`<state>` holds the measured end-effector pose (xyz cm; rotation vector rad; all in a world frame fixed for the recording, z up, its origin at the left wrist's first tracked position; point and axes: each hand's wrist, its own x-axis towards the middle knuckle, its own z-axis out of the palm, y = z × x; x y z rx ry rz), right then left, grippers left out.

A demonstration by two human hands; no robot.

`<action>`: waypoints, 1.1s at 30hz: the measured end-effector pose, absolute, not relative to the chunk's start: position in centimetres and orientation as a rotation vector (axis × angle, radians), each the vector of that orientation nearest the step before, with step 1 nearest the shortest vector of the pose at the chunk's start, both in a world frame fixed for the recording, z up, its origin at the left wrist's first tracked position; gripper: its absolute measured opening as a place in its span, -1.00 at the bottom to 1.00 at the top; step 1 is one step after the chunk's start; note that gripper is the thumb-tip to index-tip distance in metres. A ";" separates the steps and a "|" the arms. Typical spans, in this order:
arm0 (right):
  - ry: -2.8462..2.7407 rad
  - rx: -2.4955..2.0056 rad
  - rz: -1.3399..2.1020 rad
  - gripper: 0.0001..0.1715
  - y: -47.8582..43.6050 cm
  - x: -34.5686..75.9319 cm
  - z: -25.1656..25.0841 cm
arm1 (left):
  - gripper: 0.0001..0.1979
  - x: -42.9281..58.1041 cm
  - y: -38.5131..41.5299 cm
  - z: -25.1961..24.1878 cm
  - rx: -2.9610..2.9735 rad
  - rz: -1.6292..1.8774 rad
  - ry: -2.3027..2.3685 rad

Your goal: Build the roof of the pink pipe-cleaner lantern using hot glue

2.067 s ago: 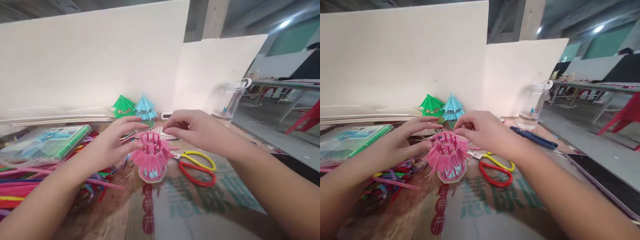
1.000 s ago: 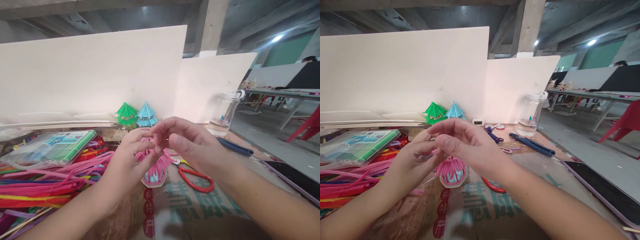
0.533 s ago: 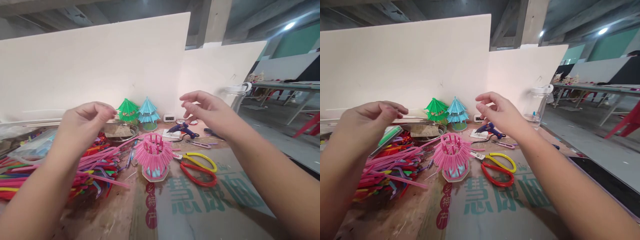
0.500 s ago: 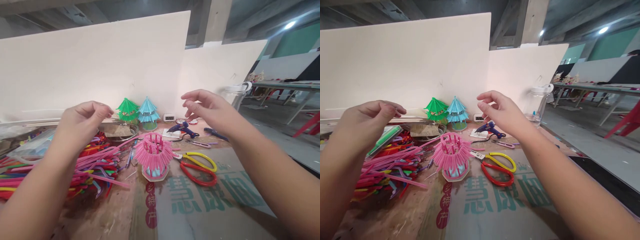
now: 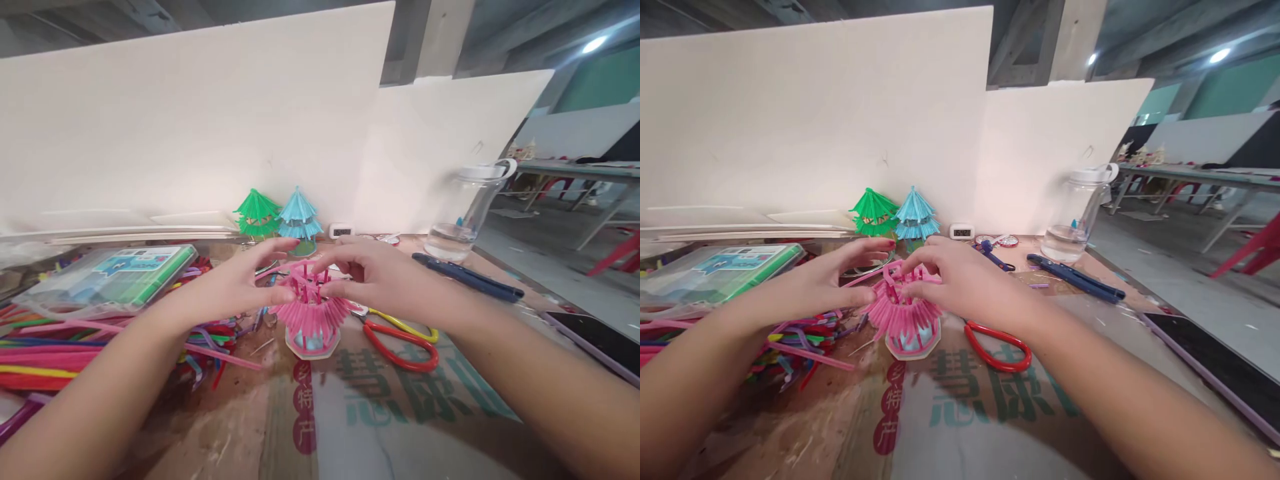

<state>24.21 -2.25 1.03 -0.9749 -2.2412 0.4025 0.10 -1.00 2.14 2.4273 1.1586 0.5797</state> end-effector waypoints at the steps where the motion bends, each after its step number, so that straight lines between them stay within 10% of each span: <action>1: -2.266 -0.977 0.410 -0.80 -2.3 24.1 0.9 | -0.27 0.4 -1.0 1.9 2.431 0.556 1.137; 15: -2.300 -1.079 0.380 -0.89 -2.6 23.6 0.6 | -0.78 1.4 -1.4 2.2 2.690 0.803 1.063; 33: -2.249 -1.071 0.371 -0.87 -3.1 23.5 0.9 | -0.72 0.6 -2.1 3.4 2.804 0.859 1.174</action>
